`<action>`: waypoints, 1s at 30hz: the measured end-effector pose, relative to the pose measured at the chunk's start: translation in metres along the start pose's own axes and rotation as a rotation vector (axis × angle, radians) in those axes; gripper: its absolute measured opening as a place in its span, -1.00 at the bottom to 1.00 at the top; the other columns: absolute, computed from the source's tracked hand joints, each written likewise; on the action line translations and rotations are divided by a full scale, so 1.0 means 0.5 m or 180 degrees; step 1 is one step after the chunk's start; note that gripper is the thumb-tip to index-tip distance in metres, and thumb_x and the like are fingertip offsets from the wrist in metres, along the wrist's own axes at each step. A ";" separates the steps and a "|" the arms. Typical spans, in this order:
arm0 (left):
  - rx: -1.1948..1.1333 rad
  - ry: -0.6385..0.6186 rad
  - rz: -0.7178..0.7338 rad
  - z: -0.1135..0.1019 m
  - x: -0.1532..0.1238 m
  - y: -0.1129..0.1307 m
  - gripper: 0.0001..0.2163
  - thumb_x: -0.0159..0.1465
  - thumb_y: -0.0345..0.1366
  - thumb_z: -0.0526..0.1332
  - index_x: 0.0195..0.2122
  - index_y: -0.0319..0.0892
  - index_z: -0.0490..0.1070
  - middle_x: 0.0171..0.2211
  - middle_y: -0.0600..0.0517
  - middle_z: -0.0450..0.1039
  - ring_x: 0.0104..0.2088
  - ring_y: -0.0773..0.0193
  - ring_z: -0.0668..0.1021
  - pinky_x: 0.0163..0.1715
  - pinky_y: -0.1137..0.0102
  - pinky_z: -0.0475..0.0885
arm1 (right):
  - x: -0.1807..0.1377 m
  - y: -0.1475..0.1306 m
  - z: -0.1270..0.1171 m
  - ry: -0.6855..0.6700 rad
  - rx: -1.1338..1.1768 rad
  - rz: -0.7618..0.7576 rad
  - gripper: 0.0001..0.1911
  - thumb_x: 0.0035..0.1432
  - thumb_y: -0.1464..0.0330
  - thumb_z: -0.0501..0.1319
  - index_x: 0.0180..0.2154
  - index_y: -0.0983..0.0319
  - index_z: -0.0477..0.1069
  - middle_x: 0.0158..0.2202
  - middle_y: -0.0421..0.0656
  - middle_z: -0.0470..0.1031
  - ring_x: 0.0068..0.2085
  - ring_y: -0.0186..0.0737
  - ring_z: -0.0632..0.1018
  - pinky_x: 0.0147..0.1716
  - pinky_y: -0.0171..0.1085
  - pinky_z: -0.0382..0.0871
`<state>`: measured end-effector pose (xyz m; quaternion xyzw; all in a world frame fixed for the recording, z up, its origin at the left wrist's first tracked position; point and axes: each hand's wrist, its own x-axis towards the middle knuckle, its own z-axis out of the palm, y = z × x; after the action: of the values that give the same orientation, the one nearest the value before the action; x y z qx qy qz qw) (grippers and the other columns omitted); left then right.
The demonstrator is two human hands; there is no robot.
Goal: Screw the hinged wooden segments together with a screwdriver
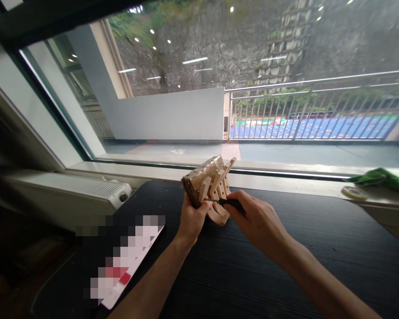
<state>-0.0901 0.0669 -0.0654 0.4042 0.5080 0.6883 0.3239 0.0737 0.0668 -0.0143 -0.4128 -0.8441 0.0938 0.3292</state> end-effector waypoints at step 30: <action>-0.0095 0.0015 -0.0072 0.005 -0.004 0.010 -0.49 -0.01 -0.46 0.28 0.02 -0.15 0.29 -0.13 -0.03 0.50 -0.14 0.18 0.54 -0.12 0.32 0.43 | 0.002 0.003 -0.001 0.0104 0.0093 -0.0021 -0.79 0.19 0.28 0.07 -0.18 0.17 0.40 -0.36 -0.17 0.50 -0.48 -0.31 0.44 -0.47 -0.33 0.21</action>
<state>-0.0873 0.0651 -0.0607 0.3918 0.5030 0.6930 0.3364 0.0748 0.0685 -0.0141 -0.4066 -0.8385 0.0982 0.3493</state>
